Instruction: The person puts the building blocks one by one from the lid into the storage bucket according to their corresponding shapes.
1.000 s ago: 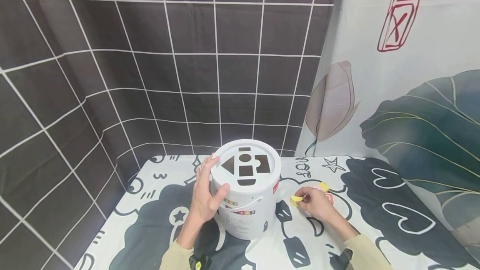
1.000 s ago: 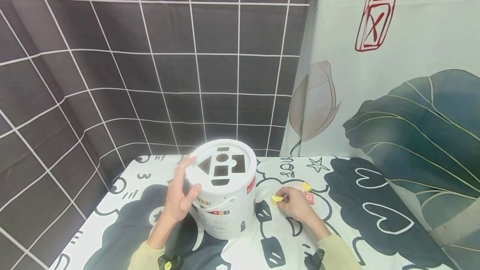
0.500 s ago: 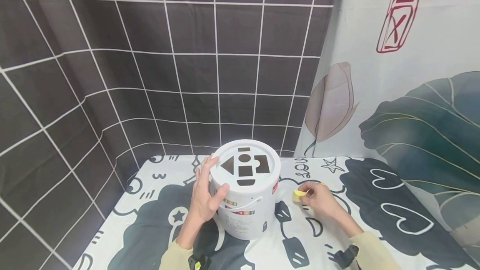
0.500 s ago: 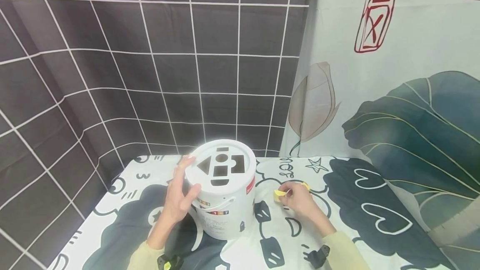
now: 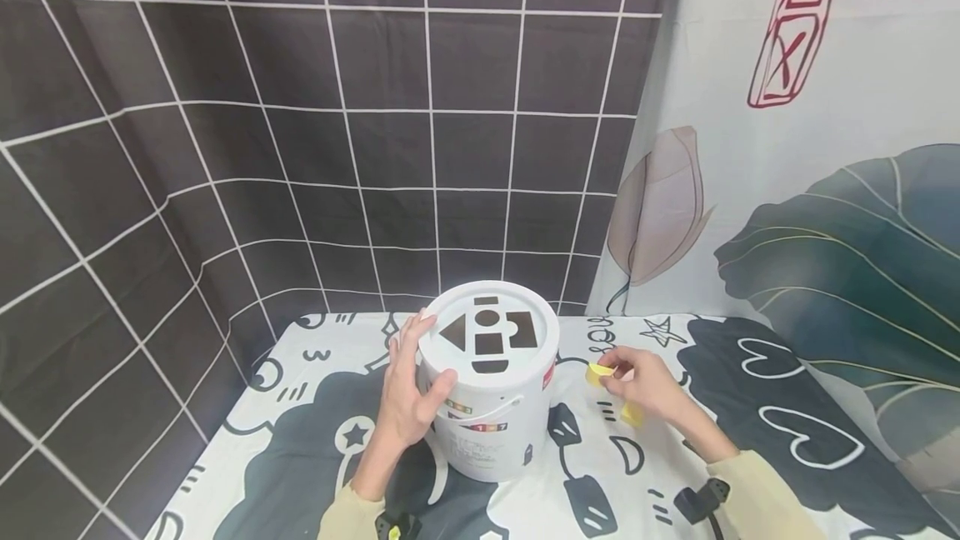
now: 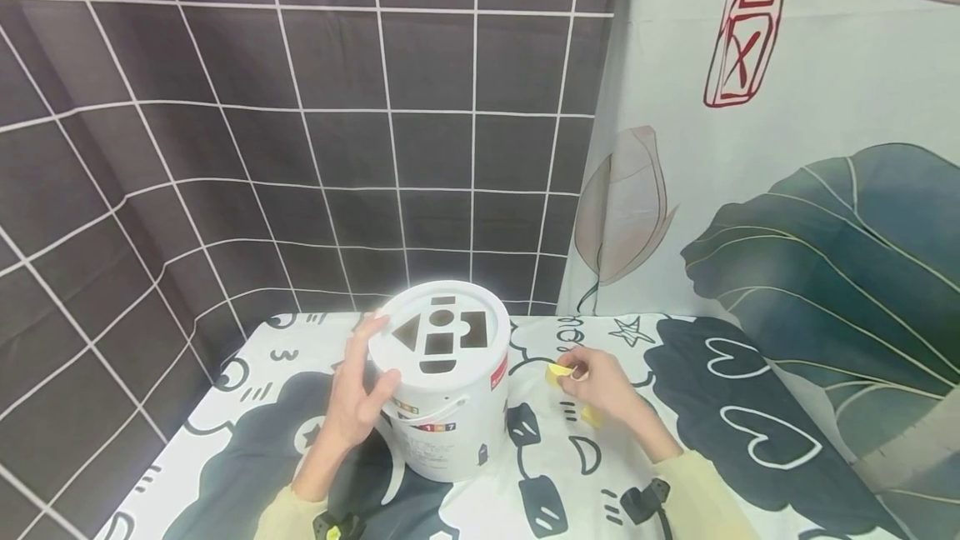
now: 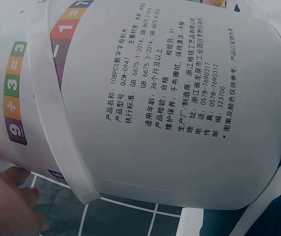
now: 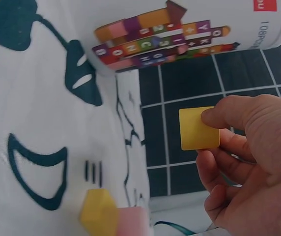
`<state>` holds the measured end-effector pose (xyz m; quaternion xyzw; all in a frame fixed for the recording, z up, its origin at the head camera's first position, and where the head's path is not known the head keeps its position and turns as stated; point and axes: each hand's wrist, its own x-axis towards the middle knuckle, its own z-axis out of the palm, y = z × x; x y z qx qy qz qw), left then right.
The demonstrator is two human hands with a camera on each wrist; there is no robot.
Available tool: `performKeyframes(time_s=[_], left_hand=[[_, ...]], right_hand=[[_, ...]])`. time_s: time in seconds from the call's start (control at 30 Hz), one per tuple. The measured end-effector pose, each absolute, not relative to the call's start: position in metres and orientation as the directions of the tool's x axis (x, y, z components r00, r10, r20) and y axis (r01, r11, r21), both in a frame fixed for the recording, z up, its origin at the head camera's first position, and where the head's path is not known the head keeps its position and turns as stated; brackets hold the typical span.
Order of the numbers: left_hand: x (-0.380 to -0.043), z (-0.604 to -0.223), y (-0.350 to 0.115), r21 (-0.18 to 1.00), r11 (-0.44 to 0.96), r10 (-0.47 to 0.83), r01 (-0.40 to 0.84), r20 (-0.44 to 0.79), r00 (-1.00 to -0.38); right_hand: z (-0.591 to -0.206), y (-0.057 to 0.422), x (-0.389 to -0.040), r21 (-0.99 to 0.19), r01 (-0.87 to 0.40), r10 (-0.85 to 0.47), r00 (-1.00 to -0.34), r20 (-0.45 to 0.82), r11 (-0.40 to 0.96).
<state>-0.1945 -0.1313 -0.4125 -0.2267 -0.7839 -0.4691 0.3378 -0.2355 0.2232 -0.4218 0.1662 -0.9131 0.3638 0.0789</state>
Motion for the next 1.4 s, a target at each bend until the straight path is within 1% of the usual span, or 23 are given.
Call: performKeyframes(time_s=[0.1, 0.3, 0.53, 0.9, 1.07, 1.4], left_hand=[[-0.195, -0.413, -0.132, 0.581, 0.456, 0.039, 0.674, 0.744, -0.667], [-0.194, -0.414, -0.132, 0.579, 0.459, 0.036, 0.674, 0.746, -0.665], [-0.195, -0.414, -0.133, 0.578, 0.463, 0.035, 0.672, 0.746, -0.665], [-0.195, -0.413, -0.132, 0.582, 0.456, 0.037, 0.673, 0.744, -0.667], [-0.195, -0.414, -0.132, 0.586, 0.458, 0.036, 0.669, 0.739, -0.672], [-0.197, -0.413, -0.132, 0.576, 0.451, 0.038, 0.682, 0.751, -0.66]], right_hand=[[-0.414, 0.222, -0.235, -0.64, -0.371, -0.253, -0.928, 0.272, 0.673], [-0.398, 0.22, -0.231, -0.661, -0.348, -0.254, -0.938, 0.238, 0.665], [-0.375, 0.216, -0.228, -0.604, -0.417, -0.285, -0.908, 0.307, 0.679], [-0.348, 0.21, -0.224, -0.595, -0.488, -0.316, -0.871, 0.376, 0.639], [-0.336, 0.208, -0.221, -0.583, -0.499, -0.318, -0.864, 0.39, 0.641], [-0.323, 0.202, -0.22, -0.571, -0.521, -0.34, -0.852, 0.398, 0.634]])
